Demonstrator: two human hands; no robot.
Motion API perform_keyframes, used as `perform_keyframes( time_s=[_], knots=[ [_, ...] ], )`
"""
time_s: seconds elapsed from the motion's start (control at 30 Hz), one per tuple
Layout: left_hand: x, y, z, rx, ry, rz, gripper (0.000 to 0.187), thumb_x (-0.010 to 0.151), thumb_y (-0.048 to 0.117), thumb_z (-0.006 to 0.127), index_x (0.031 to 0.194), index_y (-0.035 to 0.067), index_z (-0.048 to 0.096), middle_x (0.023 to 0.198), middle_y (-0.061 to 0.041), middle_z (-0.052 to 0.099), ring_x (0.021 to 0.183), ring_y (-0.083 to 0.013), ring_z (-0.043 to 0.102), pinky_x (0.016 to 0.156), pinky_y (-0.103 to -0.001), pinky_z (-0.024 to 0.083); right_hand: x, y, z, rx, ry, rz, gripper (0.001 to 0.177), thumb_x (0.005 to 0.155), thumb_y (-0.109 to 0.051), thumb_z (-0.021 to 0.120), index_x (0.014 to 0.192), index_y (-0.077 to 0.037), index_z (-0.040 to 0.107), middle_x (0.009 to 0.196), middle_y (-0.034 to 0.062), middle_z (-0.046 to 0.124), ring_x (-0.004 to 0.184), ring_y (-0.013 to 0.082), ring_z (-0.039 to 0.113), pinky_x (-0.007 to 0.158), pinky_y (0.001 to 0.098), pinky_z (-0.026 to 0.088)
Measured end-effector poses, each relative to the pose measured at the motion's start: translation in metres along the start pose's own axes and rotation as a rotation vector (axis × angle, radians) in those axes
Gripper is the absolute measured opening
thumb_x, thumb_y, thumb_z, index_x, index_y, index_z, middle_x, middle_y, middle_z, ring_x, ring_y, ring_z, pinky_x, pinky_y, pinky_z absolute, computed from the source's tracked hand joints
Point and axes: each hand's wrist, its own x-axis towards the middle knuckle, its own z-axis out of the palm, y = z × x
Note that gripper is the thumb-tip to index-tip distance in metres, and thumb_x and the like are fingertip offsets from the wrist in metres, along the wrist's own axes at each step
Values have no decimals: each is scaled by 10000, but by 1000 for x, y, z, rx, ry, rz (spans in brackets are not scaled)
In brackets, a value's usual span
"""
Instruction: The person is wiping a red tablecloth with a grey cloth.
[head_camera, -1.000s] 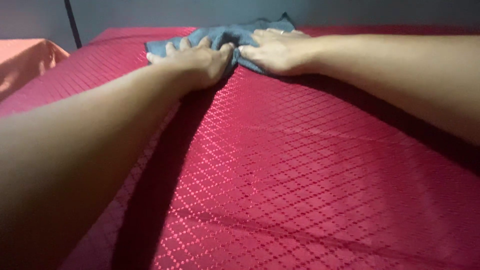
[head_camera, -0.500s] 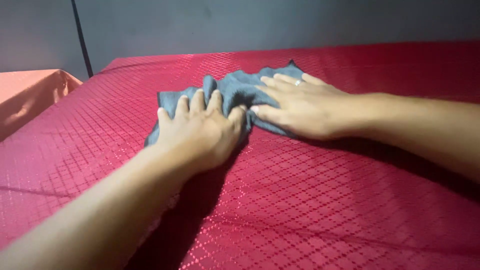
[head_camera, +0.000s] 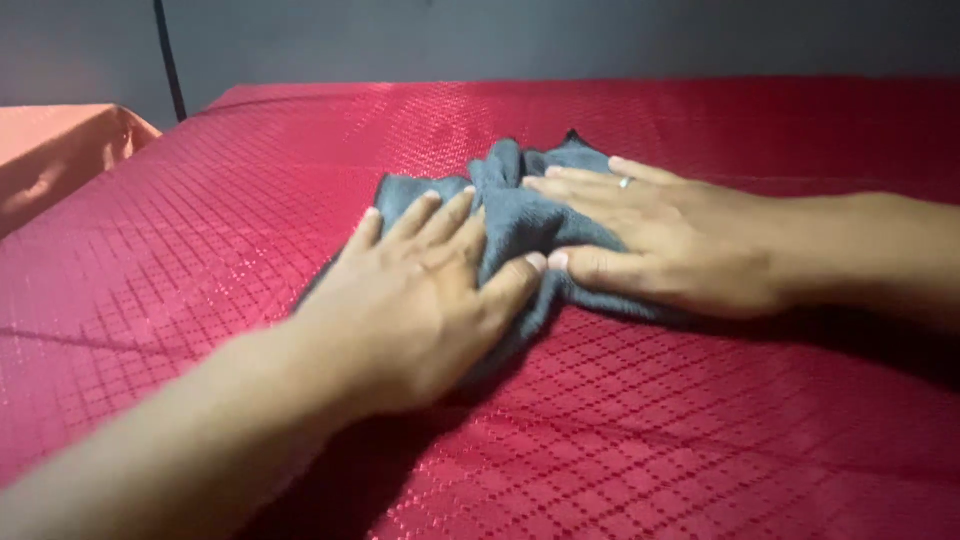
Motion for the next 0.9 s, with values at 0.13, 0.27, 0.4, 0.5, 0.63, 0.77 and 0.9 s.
perform_keyframes(
  time_s=[0.13, 0.27, 0.4, 0.5, 0.63, 0.77, 0.9],
  knots=[
    [17, -30, 6, -27, -179, -100, 502, 1087, 446, 300, 1497, 255, 518, 1582, -244, 359, 1402, -553, 312, 1023, -791, 247, 35, 12, 3, -36, -56, 74, 777, 999, -553, 354, 1573, -36, 271, 1660, 191, 226, 1565, 297, 121, 1233, 462, 72],
    [36, -58, 17, -125, -348, -301, 565, 1012, 430, 244, 1526, 275, 419, 1627, -176, 279, 1471, -490, 207, 1070, -797, 201, 73, 16, 4, -21, -39, 133, 714, 989, -515, 348, 1562, -93, 294, 1636, 166, 291, 1536, 314, 187, 1190, 538, 130],
    [52, -80, 30, -152, -401, -426, 529, 1024, 458, 234, 1494, 315, 430, 1642, -148, 238, 1498, -494, 176, 1103, -809, 168, 105, 29, 10, -8, 10, 183, 623, 985, -460, 343, 1515, -135, 384, 1552, 175, 422, 1463, 357, 342, 1153, 583, 226],
    [63, -91, 35, -192, -392, -508, 516, 1027, 446, 239, 1470, 292, 454, 1653, -126, 263, 1506, -500, 204, 1095, -839, 186, 127, 41, 16, 12, 59, 213, 605, 990, -453, 336, 1496, -134, 423, 1498, 196, 486, 1389, 392, 437, 1133, 552, 319],
    [76, -114, 56, -177, -411, -530, 507, 1057, 420, 232, 1467, 247, 476, 1663, -142, 274, 1516, -497, 220, 1110, -835, 194, 154, 75, 29, -25, 37, 263, 556, 1029, -425, 299, 1396, -59, 500, 1433, 234, 557, 1342, 417, 515, 1120, 551, 384],
    [97, -150, 92, -140, -335, -506, 511, 1065, 420, 211, 1488, 231, 424, 1619, -173, 293, 1488, -486, 213, 1143, -742, 188, 180, 116, 45, -176, 95, 256, 595, 1058, -458, 282, 1387, -33, 537, 1497, 287, 470, 1364, 466, 447, 1109, 571, 348],
    [120, -196, 138, -62, -277, -442, 518, 1057, 393, 277, 1522, 209, 414, 1610, -216, 332, 1485, -466, 273, 1162, -689, 236, 193, 94, 34, -83, 68, 578, 713, 1014, -534, 254, 1443, -7, 473, 1527, 240, 456, 1401, 438, 426, 1146, 560, 332]
  ],
)
